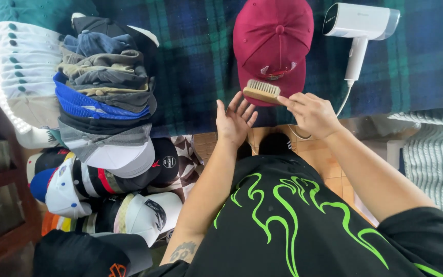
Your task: Cleaning and steaming a red baseball cap using a brush and a handheld steamer.
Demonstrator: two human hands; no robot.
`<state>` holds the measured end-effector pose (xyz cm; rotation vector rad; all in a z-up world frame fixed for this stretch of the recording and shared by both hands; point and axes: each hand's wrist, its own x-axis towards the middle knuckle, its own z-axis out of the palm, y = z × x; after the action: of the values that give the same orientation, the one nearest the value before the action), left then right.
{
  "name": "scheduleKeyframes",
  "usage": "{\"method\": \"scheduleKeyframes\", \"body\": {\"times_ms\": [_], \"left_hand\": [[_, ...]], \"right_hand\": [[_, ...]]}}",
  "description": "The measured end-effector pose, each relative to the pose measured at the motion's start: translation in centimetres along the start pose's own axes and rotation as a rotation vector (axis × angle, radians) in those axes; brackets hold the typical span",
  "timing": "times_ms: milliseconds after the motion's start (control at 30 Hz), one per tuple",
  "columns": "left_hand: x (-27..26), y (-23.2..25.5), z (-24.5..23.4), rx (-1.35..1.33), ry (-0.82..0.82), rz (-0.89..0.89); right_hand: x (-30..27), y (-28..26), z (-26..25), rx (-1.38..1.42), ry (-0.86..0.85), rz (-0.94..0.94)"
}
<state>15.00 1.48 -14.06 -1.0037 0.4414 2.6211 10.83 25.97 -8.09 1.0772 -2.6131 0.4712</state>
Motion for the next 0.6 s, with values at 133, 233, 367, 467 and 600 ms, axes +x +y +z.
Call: {"method": "scheduleKeyframes", "body": {"times_ms": [133, 233, 367, 467, 600], "left_hand": [[-0.4, -0.8, 0.2, 0.0, 0.053, 0.049], [-0.9, -2.1, 0.7, -0.014, 0.079, 0.101], [-3.4, -3.6, 4.3, -0.023, 0.161, 0.17], [-3.1, -5.7, 4.9, -0.07, 0.176, 0.219], [-2.1, -8.4, 5.8, -0.131, 0.207, 0.286]], "right_hand": [[1.2, 3.4, -1.6, 0.013, 0.033, -0.034], [1.9, 7.9, -4.5, -0.017, 0.063, -0.067], [3.6, 12.5, -8.9, 0.224, 0.078, -0.141], [4.5, 13.3, -9.3, 0.325, 0.218, -0.178], [4.0, 11.9, -6.2, 0.445, 0.086, -0.294]]}}
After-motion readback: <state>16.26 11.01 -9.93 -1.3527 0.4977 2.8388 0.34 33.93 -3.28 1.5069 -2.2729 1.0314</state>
